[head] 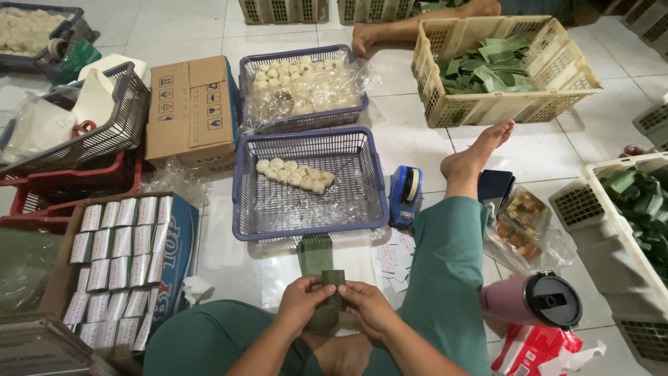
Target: The person sits on the floor wrapping round dough pieces in green leaves, folding the leaf around each piece and placing the wrapped items into a plastic bag and a basket. They repeatedly take dough pieces from a basket, wrap them one at a time, and set finished wraps on a leaf strip beside them.
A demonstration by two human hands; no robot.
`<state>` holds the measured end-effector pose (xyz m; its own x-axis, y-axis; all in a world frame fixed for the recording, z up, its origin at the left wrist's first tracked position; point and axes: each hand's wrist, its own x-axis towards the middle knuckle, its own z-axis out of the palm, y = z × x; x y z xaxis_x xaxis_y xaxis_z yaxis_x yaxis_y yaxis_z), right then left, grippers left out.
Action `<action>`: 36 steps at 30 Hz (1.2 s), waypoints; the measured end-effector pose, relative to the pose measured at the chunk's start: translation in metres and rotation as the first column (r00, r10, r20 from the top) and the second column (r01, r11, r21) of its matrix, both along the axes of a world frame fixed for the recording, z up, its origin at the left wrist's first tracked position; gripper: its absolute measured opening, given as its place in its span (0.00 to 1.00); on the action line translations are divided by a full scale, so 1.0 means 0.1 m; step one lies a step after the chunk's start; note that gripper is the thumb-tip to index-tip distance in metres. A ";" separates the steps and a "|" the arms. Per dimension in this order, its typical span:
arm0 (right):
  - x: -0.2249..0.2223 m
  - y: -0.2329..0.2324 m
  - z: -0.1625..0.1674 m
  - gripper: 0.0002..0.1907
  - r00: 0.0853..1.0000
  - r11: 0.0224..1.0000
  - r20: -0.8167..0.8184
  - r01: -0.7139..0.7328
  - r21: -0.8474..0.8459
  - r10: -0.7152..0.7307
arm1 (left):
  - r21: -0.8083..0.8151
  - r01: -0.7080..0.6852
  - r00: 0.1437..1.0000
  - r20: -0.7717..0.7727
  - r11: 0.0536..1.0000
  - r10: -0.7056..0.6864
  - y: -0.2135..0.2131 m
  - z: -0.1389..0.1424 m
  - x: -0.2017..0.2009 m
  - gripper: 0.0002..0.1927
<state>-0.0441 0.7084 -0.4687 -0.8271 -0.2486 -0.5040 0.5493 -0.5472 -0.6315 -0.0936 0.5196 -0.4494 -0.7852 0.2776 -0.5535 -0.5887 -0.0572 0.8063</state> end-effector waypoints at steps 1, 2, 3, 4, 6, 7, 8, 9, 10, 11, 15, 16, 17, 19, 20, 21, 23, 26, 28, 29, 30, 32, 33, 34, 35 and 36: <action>-0.01 0.00 0.06 0.18 1.000 1.000 -0.013 -0.001 -0.018 0.000 | 0.001 0.008 1.000 -0.005 1.000 -0.008 -0.01 0.06 -0.01 0.21; 0.00 -0.01 0.05 0.19 1.000 0.999 -0.026 -0.002 -0.034 0.001 | 0.017 0.007 1.000 0.001 1.000 -0.007 -0.03 0.04 -0.02 0.21; 0.00 -0.02 0.08 0.20 0.999 0.999 -0.035 -0.003 -0.051 0.001 | 0.033 0.005 1.000 0.010 0.999 -0.005 -0.04 0.07 -0.02 0.21; 0.00 -0.03 0.09 0.19 0.998 1.000 -0.057 -0.013 0.016 0.014 | 0.051 0.004 1.000 0.019 0.999 -0.005 -0.06 0.09 -0.03 0.21; 0.00 -0.04 0.11 0.17 0.994 0.988 -0.104 -0.028 0.149 0.044 | 0.067 0.006 1.000 0.010 0.998 -0.006 -0.07 0.14 -0.03 0.21; -0.02 -0.04 0.08 0.17 0.994 0.991 -0.099 -0.027 0.128 0.040 | 0.075 0.005 1.000 0.007 0.997 -0.005 -0.07 0.14 -0.03 0.21; -0.02 -0.04 0.07 0.17 0.995 0.994 -0.096 -0.025 0.105 0.035 | 0.081 0.005 1.000 0.006 0.997 -0.006 -0.07 0.15 -0.03 0.21; -0.02 -0.03 0.02 0.17 0.995 0.996 -0.091 -0.024 0.084 0.032 | 0.088 0.004 1.000 0.006 0.996 -0.005 -0.06 0.12 -0.02 0.21; -0.02 -0.03 -0.03 0.17 0.997 0.997 -0.070 -0.021 0.079 0.026 | 0.096 0.002 1.000 0.005 0.995 -0.003 -0.06 0.09 -0.01 0.20; -0.03 -0.03 -0.09 0.18 0.999 0.997 -0.049 -0.017 0.075 0.020 | 0.095 0.002 1.000 -0.001 0.995 -0.002 -0.05 0.05 -0.01 0.21; 0.00 -0.11 -0.21 0.18 1.000 0.999 -0.014 -0.012 0.048 0.013 | 0.131 -0.013 1.000 0.006 0.991 0.012 -0.07 -0.11 0.01 0.25; 0.00 -0.14 -0.18 0.18 1.000 0.995 0.006 -0.017 0.097 0.017 | 0.149 -0.016 1.000 0.016 0.989 0.014 -0.09 -0.12 0.01 0.27; -0.04 -0.15 -0.13 0.19 0.999 0.989 0.028 -0.022 0.145 0.018 | 0.142 -0.024 0.999 0.039 0.990 0.019 -0.12 -0.13 0.00 0.30; -0.14 -0.12 0.03 0.21 0.988 0.933 0.086 -0.151 0.327 0.130 | 0.127 -0.042 0.996 0.085 0.991 0.031 -0.16 -0.10 -0.03 0.34; -0.27 -0.02 0.11 0.23 0.963 0.854 0.135 -0.269 0.446 0.233 | 0.128 -0.059 0.993 0.109 0.990 0.045 -0.18 -0.07 -0.06 0.36; -0.40 0.10 0.18 0.25 0.925 0.744 0.197 -0.379 0.550 0.325 | 0.128 -0.077 0.990 0.130 0.989 0.060 -0.20 -0.04 -0.10 0.37; -0.75 0.34 0.24 0.26 0.956 0.578 0.120 -0.258 0.774 0.267 | 0.126 -0.112 0.982 0.169 0.986 0.090 -0.23 -0.02 -0.16 0.39; -0.96 0.60 0.09 0.24 0.999 -0.069 0.013 -0.009 0.998 0.052 | 0.140 -0.151 0.972 0.203 0.979 0.121 -0.27 -0.08 -0.23 0.39; -0.95 0.62 -0.07 0.26 0.997 -0.257 -0.065 0.072 0.964 0.037 | 0.169 -0.164 0.970 0.205 0.972 0.128 -0.30 -0.16 -0.24 0.38; -0.95 0.62 -0.13 0.24 0.995 -0.224 -0.101 0.099 0.970 0.006 | 0.180 -0.167 0.971 0.203 0.969 0.129 -0.31 -0.19 -0.25 0.39; -0.95 0.61 -0.14 0.23 0.991 -0.190 -0.133 0.126 0.974 -0.024 | 0.189 -0.173 0.970 0.202 0.967 0.134 -0.31 -0.21 -0.25 0.39; -1.01 0.63 -0.13 0.20 0.987 -0.117 -0.134 0.123 0.985 -0.088 | 0.182 -0.179 0.968 0.206 0.967 0.140 -0.32 -0.22 -0.28 0.39; -1.05 0.65 -0.10 0.18 0.987 -0.080 -0.105 0.096 0.992 -0.124 | 0.169 -0.175 0.968 0.208 0.970 0.138 -0.32 -0.22 -0.31 0.39; -1.11 0.68 -0.08 0.17 0.984 -0.043 -0.076 0.070 0.997 -0.159 | 0.157 -0.169 0.968 0.210 0.973 0.135 -0.31 -0.20 -0.35 0.39; -1.15 0.71 -0.05 0.15 0.984 0.003 -0.068 0.069 0.998 -0.164 | 0.165 -0.163 0.971 0.203 0.973 0.128 -0.31 -0.18 -0.38 0.39; -1.17 0.74 0.00 0.15 0.984 0.047 -0.059 0.068 0.997 -0.168 | 0.173 -0.157 0.973 0.198 0.972 0.122 -0.30 -0.15 -0.42 0.39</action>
<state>-0.1612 0.7821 -0.4691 -0.7480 0.6232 -0.2283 0.6072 0.5039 -0.6144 -0.1352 0.4896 -0.4643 -0.7124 0.2843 -0.6416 -0.7017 -0.2881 0.6516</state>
